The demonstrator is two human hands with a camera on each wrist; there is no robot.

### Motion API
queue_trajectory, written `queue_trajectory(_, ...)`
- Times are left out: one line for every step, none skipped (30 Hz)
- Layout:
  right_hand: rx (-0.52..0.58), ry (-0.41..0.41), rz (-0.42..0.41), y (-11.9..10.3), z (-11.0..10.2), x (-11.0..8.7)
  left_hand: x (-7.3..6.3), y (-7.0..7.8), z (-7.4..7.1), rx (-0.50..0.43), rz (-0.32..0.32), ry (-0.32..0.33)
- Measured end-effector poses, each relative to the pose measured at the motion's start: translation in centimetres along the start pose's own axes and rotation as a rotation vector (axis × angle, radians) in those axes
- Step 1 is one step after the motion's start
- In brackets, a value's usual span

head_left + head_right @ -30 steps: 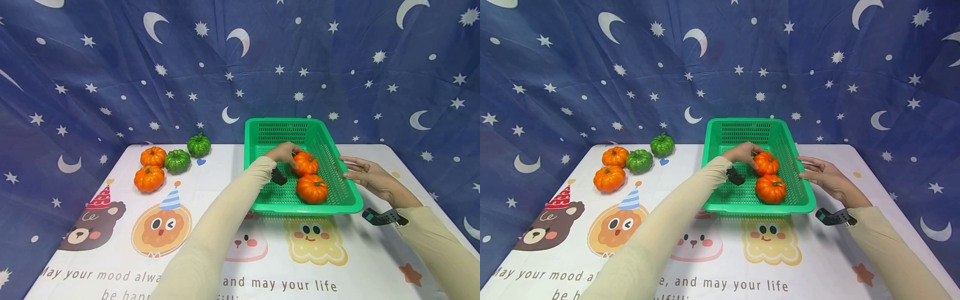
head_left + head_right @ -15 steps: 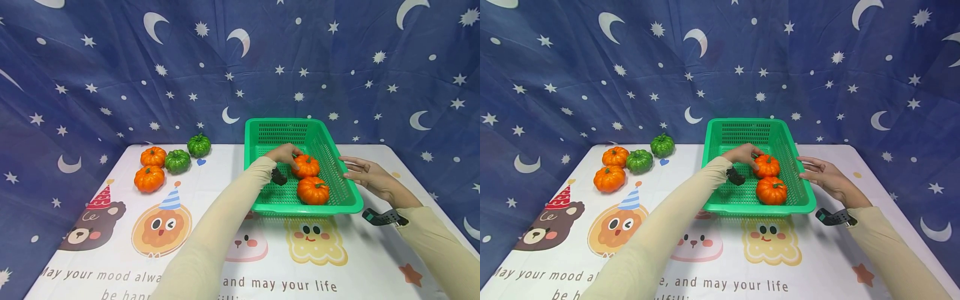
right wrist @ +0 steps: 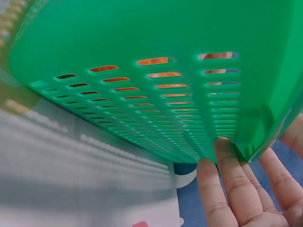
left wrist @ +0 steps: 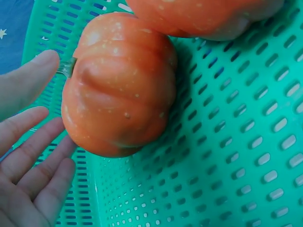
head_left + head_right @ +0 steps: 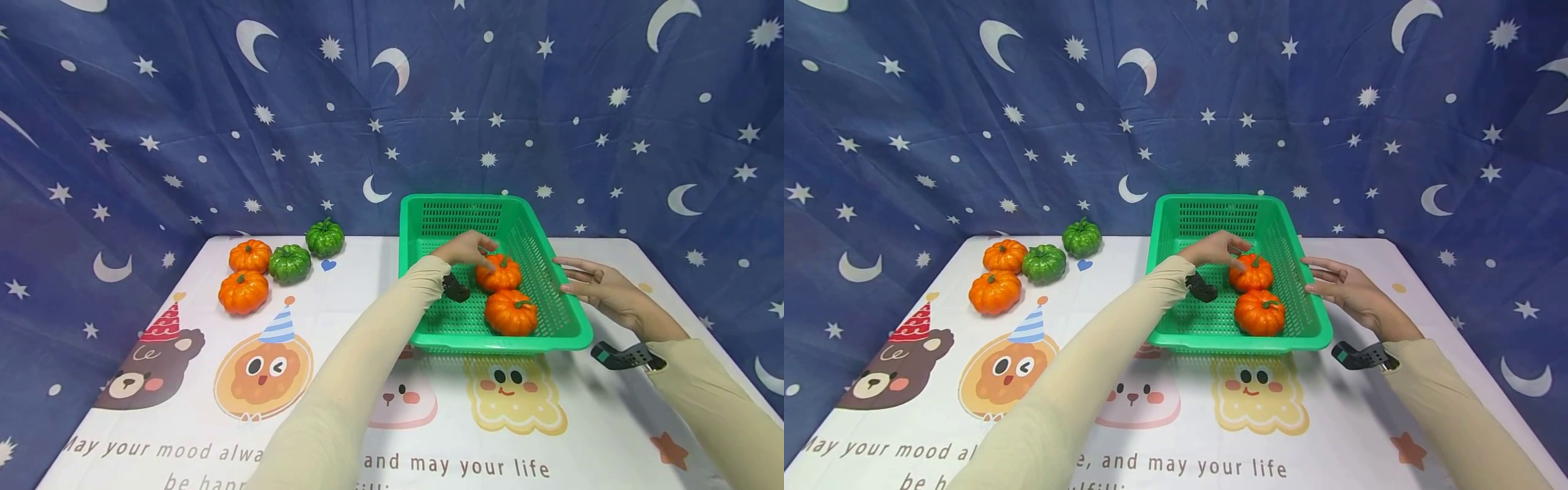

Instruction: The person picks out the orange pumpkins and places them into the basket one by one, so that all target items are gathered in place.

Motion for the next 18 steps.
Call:
queue_trajectory(0.002,-0.001,-0.007,0.0,0.0,0.0,0.0,0.1,0.0,-0.011,0.003,0.003)
queue_trajectory(-0.001,-0.001,-0.012,-0.1,0.0,0.0,0.0,0.1,-0.1,-0.024,0.006,0.007)
queue_trajectory(-0.003,-0.001,-0.016,-0.1,0.0,0.0,0.0,0.2,-0.1,-0.035,0.011,0.009)
queue_trajectory(-0.004,0.000,-0.018,-0.1,0.0,-0.1,0.1,0.3,-0.2,-0.048,0.014,0.014)
queue_trajectory(-0.005,0.001,-0.017,-0.1,0.0,-0.1,0.1,0.3,-0.3,-0.057,0.013,0.022)
queue_trajectory(-0.004,0.001,-0.018,-0.1,0.0,-0.1,0.1,0.4,-0.3,-0.069,0.015,0.030)
queue_trajectory(-0.004,0.002,-0.018,-0.1,0.0,-0.1,0.1,0.5,-0.4,-0.079,0.022,0.034)
queue_trajectory(-0.004,0.002,-0.019,-0.1,0.0,-0.1,0.1,0.5,-0.5,-0.091,0.025,0.039)
queue_trajectory(-0.003,0.002,-0.020,-0.1,0.0,-0.1,0.1,0.6,-0.5,-0.105,0.029,0.044)
queue_trajectory(-0.002,0.002,-0.021,-0.2,0.1,-0.1,0.1,0.7,-0.6,-0.115,0.030,0.050)
queue_trajectory(-0.002,0.000,-0.022,-0.2,0.1,0.0,0.0,0.8,-0.7,-0.124,0.031,0.056)
queue_trajectory(0.000,-0.003,-0.028,-0.2,0.1,0.0,-0.1,0.9,-0.8,-0.134,0.036,0.061)
queue_trajectory(0.004,-0.004,-0.028,-0.2,0.1,0.0,-0.2,1.0,-0.8,-0.140,0.037,0.068)
queue_trajectory(0.007,-0.004,-0.029,-0.2,0.1,0.0,-0.3,1.2,-1.0,-0.145,0.039,0.076)
queue_trajectory(0.006,-0.006,-0.032,-0.2,0.1,0.0,-0.3,1.3,-1.1,-0.147,0.041,0.083)
queue_trajectory(0.003,-0.010,-0.035,-0.2,0.1,-0.1,-0.4,1.4,-1.2,-0.150,0.044,0.091)
queue_trajectory(0.005,-0.011,-0.034,-0.2,0.1,-0.1,-0.5,1.5,-1.3,-0.157,0.046,0.098)
queue_trajectory(0.006,-0.012,-0.033,-0.2,0.1,-0.1,-0.6,1.6,-1.4,-0.156,0.049,0.105)
Point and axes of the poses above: each hand's wrist, its own x-axis towards the middle knuckle, its own z-axis out of the palm, y = z × x, the point moved 10 cm from there along x, towards the middle knuckle, and after that the axes turned 8 degrees about -x, right-handed, at the moved point
